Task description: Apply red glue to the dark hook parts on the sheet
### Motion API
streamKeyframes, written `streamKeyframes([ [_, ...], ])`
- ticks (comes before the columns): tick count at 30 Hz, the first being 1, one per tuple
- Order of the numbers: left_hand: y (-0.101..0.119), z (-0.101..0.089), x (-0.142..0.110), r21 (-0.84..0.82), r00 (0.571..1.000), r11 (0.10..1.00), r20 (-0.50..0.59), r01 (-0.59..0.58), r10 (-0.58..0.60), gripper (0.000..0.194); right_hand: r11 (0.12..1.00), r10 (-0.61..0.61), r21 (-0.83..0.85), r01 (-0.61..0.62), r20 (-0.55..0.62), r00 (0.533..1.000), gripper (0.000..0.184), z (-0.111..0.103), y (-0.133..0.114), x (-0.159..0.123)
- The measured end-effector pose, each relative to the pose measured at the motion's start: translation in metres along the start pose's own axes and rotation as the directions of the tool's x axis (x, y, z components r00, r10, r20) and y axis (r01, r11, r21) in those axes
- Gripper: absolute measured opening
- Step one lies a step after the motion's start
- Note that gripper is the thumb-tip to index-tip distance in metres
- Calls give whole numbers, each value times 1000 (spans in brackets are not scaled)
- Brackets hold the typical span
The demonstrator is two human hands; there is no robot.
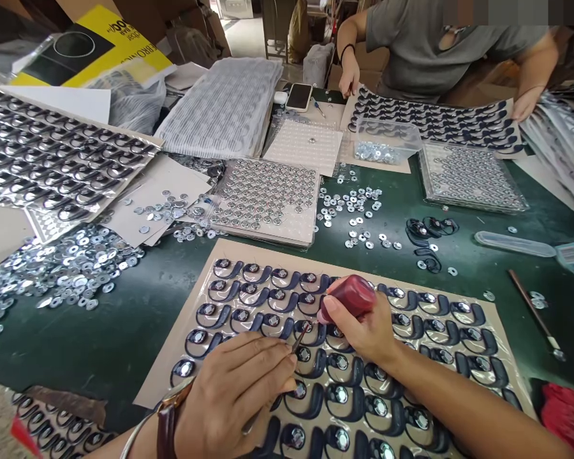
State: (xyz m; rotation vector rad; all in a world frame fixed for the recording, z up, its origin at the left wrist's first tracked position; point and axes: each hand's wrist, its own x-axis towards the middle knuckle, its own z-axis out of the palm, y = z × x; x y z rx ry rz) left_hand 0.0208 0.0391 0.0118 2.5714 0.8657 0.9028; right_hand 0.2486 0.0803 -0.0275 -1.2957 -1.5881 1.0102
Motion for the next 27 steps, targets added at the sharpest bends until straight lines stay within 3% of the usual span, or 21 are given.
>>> streamKeyframes([
  [18,-15,-1,5,-248,981,950,-6,187,-195,27,1000,16,19,-17,56,998,15,1,-3,-1],
  [27,-19,0,4,-264,972,938,-7,223,-233,21,999,-23,45,16,147,989,18,1,-4,0],
])
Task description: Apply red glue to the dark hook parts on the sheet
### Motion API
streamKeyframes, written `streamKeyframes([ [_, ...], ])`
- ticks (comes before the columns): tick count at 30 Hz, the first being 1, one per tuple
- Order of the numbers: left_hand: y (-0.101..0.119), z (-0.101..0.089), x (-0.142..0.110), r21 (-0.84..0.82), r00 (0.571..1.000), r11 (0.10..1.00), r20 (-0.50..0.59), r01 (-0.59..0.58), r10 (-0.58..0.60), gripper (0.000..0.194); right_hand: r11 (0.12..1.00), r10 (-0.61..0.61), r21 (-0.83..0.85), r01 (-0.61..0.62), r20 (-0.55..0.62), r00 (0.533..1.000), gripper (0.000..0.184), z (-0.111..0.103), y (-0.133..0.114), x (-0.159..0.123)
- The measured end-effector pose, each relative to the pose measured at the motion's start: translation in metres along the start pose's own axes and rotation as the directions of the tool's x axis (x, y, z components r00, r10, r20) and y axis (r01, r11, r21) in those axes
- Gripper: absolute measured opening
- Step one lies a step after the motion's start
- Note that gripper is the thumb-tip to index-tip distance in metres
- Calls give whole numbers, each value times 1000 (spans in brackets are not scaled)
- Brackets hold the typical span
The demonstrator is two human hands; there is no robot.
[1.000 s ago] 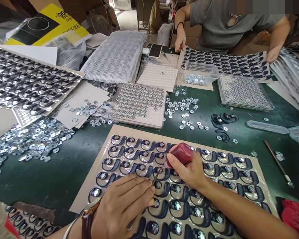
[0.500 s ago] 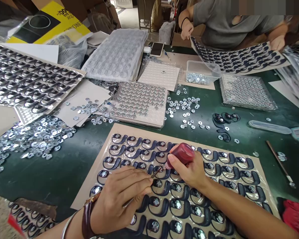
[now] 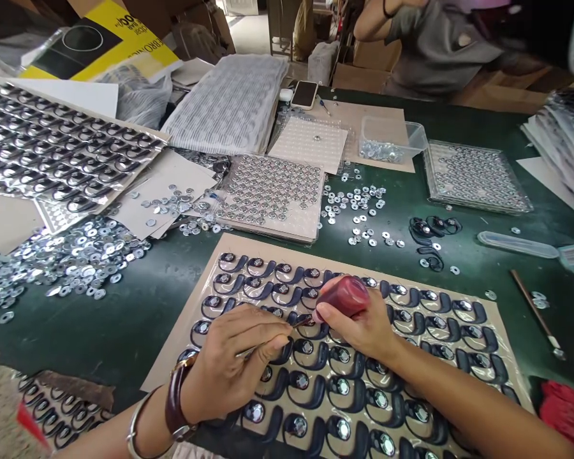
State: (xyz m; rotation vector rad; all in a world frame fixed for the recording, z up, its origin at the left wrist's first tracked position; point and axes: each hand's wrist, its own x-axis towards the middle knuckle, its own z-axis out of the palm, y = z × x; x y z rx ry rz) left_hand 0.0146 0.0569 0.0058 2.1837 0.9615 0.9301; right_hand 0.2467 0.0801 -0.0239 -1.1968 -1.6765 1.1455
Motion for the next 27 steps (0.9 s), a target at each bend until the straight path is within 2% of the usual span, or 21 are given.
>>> streamKeyframes([
  [3,4,0,-1,37,999,999,-21,-40,40,20,1000,15,1,-15,38,999,22,-10,-11,4],
  [6,12,-1,-8,134,987,978,12,-162,162,22,999,39,10,-39,52,998,26,-17,-20,2],
  [9,21,-3,-20,246,949,916,95,-316,302,22,998,54,29,-53,-35,998,21,-11,-21,-10],
  [11,26,-2,-28,289,928,882,119,-372,352,21,995,60,87,-51,-108,992,16,-2,-16,-20],
  [13,28,0,-33,298,922,873,126,-387,366,20,988,56,151,-35,-141,988,14,7,-12,-27],
  [16,27,5,-39,320,916,858,162,-401,368,22,981,51,190,-30,-107,993,14,14,-6,-31],
  [21,29,9,-45,386,895,808,220,-445,388,22,988,52,146,-47,-31,998,20,16,1,-33],
  [27,34,11,-44,386,901,814,195,-435,389,21,998,31,51,-30,-19,999,20,16,2,-34],
])
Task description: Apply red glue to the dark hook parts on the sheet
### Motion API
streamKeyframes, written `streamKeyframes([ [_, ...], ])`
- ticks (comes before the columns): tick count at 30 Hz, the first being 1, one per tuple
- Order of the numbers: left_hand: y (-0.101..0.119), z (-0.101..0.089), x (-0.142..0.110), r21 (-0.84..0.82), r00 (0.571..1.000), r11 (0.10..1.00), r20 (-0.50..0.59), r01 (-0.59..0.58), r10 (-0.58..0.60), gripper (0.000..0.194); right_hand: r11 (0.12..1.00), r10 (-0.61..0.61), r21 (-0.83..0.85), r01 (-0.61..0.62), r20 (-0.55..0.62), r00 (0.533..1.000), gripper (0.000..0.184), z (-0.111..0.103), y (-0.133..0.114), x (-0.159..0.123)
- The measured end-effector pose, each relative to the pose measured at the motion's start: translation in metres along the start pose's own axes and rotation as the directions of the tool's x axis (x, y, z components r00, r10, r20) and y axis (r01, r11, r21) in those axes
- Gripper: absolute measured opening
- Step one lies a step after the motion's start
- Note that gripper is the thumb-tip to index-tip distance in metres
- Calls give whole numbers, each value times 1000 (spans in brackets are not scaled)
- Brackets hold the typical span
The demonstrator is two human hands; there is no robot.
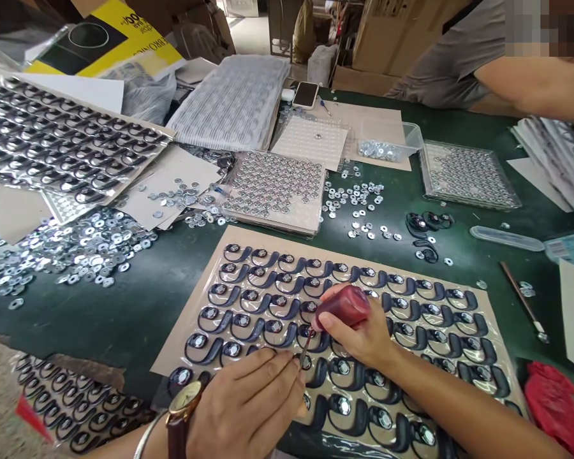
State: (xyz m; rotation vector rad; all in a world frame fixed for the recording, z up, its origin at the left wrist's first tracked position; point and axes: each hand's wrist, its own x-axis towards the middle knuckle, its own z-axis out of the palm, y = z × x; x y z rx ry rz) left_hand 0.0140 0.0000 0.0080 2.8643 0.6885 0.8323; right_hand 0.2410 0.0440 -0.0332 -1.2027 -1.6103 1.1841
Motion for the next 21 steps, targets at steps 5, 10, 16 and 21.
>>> streamKeyframes([
  [5,-2,0,1,-1,1000,1000,12,-5,5,20,997,-39,-66,35,-53,998,18,-1,-4,1],
  [10,-3,1,-1,-2,1000,1000,13,-21,21,22,994,-39,-108,30,-88,995,15,-2,-3,3],
  [16,-4,0,1,-20,1000,1000,20,-15,15,21,993,-42,-115,30,-105,994,15,-4,-2,2],
  [21,-3,0,-1,-25,1000,1000,18,1,-1,22,990,-54,-136,33,-149,987,15,-5,-5,1],
])
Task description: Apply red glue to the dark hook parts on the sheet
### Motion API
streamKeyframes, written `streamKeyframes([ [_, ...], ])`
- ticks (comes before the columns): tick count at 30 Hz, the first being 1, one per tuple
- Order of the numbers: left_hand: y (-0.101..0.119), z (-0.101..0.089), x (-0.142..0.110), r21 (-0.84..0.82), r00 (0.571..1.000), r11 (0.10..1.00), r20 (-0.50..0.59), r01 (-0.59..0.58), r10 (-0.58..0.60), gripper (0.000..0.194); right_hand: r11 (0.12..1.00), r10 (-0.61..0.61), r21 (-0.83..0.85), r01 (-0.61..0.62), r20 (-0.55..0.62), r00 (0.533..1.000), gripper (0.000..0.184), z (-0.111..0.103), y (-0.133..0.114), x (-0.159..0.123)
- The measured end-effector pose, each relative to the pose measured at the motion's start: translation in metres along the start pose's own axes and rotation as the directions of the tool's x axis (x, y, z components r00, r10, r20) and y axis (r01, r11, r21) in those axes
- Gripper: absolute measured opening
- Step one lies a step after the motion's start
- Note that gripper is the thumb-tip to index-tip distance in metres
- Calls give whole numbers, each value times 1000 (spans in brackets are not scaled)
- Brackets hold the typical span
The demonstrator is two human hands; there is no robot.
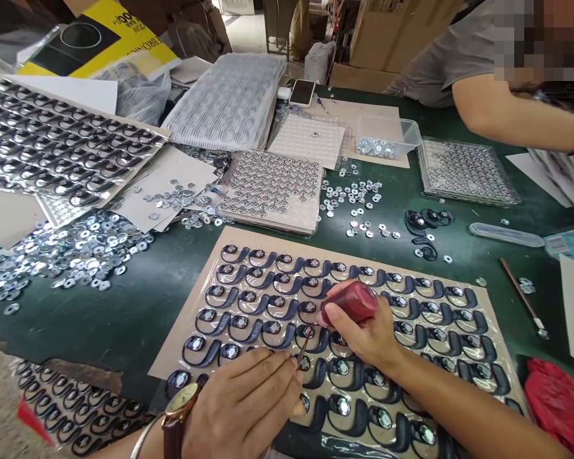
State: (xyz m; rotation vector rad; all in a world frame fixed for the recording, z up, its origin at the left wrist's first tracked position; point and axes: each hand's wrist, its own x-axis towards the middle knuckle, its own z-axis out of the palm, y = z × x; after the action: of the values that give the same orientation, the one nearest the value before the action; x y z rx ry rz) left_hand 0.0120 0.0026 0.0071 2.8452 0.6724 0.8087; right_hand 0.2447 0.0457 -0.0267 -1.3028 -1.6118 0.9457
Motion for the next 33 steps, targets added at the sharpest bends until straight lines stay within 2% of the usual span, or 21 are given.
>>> streamKeyframes([
  [9,-1,1,-1,-14,1000,1000,-25,8,-8,23,999,-26,-18,27,8,1000,13,2,-1,5],
  [16,-3,1,2,-112,992,988,-63,103,-111,25,1000,-5,-24,7,79,997,16,-2,-7,5],
  [21,-8,-2,5,-179,988,976,-73,122,-136,27,999,26,39,-29,73,997,12,-1,-4,3],
  [25,-12,-4,5,-240,981,958,-72,158,-180,30,999,2,42,-6,78,997,11,0,-6,3],
  [29,-16,-2,7,-344,967,914,-56,215,-249,30,999,-10,48,5,106,994,9,0,-6,2],
  [33,-21,-1,11,-432,922,837,-32,336,-386,25,996,-30,89,19,130,991,11,2,-3,0],
])
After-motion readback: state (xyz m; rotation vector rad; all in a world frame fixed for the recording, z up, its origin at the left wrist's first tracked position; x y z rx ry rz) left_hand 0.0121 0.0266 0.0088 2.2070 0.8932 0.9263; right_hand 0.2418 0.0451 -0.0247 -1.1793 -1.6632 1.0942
